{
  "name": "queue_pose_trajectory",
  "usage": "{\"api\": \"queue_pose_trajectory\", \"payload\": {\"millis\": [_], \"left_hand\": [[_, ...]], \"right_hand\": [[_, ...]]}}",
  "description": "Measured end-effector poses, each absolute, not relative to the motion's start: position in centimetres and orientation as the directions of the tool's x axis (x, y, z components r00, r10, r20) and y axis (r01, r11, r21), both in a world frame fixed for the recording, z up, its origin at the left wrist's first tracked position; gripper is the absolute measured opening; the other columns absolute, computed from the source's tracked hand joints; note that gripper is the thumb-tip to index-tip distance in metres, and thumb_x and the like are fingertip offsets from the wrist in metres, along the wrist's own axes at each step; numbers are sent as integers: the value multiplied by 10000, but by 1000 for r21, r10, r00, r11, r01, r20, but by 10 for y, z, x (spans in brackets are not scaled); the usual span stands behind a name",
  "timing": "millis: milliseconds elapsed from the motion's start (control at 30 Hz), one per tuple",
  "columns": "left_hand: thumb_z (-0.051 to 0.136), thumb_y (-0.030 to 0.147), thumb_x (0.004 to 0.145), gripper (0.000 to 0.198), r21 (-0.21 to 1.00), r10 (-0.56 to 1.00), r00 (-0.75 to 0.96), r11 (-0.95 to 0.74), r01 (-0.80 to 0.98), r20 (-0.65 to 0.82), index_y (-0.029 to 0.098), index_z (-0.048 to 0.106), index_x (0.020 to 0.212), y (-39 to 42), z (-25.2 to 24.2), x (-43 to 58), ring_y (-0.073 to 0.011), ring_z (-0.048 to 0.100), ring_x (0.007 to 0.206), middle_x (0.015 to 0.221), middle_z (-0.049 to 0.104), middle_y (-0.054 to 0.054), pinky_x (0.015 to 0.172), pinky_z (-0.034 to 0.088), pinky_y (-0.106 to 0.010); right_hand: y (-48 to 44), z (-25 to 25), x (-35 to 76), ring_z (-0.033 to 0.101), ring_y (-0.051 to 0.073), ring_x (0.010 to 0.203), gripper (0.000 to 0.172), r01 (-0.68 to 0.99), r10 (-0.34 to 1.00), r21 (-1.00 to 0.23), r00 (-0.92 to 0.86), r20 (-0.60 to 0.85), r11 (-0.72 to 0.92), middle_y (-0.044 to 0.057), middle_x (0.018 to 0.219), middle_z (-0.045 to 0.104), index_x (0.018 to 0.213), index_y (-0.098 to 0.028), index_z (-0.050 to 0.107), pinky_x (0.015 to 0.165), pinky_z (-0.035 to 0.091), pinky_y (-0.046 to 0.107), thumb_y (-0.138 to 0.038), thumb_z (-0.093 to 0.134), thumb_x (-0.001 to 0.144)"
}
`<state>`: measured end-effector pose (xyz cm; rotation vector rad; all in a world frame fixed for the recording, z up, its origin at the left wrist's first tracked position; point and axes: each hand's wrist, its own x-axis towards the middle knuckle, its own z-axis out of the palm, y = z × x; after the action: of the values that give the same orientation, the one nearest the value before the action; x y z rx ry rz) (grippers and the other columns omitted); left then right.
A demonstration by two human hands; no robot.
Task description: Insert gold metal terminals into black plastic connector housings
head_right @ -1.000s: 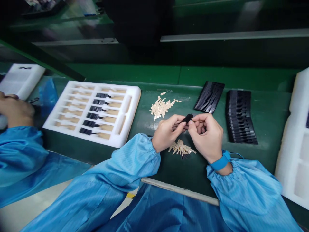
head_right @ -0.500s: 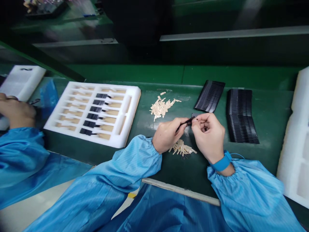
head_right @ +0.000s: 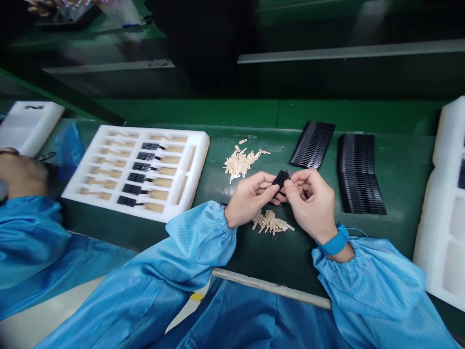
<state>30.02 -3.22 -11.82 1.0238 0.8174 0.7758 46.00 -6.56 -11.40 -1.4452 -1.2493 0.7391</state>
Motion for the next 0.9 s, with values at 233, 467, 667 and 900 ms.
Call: {"api": "queue_pose_trajectory", "payload": {"millis": [233,467,667,900], "left_hand": [[709,394,953,299,975,863,498,176,-139,-85,137,638,1088,-33,-122,295,-125,762,819,990,788,-100,772,625,-240],[727,523,916,425,939,778,614,296,-176,-131,129,622,1035,-25,-112,289,-113,718,721,957,776,-105,668,596,-232],[784,535,860,525,798,663,710,550,-247,-237,177,496,1115,-24,-105,287,-99,644,516,800,729,-9,476,502,-199],[794,495,858,477,731,624,728,632,-257,-283,203,474,1057,-24,-102,286,-59,542,437,735,629,60,417,408,-169]], "right_hand": [[-64,-113,462,687,145,622,124,275,951,-959,269,153,77,-7,744,661,862,-223,632,525,510,250,-291,733,884],[-54,-103,481,569,104,513,305,101,998,-994,35,49,45,-21,670,635,907,-213,668,492,475,234,-456,837,838],[-61,-101,478,527,83,504,260,-100,998,-995,-54,24,19,-47,642,582,950,-229,636,488,435,212,-436,789,911],[-66,-103,466,629,123,583,271,-92,999,-996,-48,21,16,-11,710,666,974,-234,593,541,484,241,-420,782,919]]}}
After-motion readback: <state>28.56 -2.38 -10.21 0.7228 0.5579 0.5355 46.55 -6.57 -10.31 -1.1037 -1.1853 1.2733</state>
